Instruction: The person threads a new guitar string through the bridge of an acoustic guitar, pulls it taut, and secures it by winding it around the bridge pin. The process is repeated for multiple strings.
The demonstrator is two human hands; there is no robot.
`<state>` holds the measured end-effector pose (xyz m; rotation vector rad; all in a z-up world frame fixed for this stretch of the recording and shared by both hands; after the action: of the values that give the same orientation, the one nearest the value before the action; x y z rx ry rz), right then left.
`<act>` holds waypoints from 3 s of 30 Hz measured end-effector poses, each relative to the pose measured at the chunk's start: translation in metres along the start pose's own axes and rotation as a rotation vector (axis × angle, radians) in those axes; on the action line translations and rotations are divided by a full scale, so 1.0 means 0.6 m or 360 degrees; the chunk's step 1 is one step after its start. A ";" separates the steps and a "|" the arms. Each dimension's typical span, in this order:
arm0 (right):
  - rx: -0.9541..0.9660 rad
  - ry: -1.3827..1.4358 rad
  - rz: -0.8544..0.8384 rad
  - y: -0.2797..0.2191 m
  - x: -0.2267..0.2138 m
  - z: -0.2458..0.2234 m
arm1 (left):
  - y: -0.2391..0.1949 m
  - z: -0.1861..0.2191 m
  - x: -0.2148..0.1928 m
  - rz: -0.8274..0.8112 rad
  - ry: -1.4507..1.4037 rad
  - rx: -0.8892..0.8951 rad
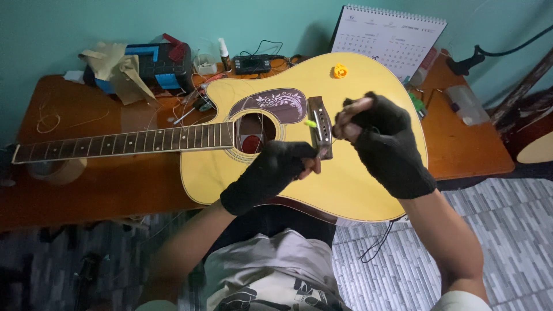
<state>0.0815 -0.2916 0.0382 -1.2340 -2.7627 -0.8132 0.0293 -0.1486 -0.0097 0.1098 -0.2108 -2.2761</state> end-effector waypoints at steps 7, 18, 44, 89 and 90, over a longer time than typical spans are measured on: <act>-0.0073 0.0074 0.0166 -0.032 -0.046 0.022 | -0.006 0.062 -0.010 0.0156 0.0209 0.0273; -0.0003 -0.1025 0.0428 -0.070 0.057 -0.065 | -0.018 0.058 0.002 0.0167 0.0151 0.0276; 0.0608 -0.1102 -0.0051 -0.076 0.081 0.049 | -0.022 0.050 0.025 0.0010 0.0419 0.0238; 0.0430 0.0042 0.0211 -0.112 0.184 0.121 | -0.234 0.079 0.006 0.0429 0.1151 0.0040; 0.0431 0.0048 0.0202 -0.107 0.190 0.126 | -0.227 0.095 0.006 0.0409 0.1196 0.0143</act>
<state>-0.0270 -0.2132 -0.0323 -1.3127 -2.6267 -0.4274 -0.0830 -0.0570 0.0208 0.9080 0.0694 -1.8263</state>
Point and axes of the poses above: each hand's wrist, its own y-axis towards the middle knuckle, its own x-axis out of the palm, z = x × y, the point moved 9 cm from there along y, towards the middle knuckle, and after that the axes turned 14 degrees about -z, right-handed, at the moved point
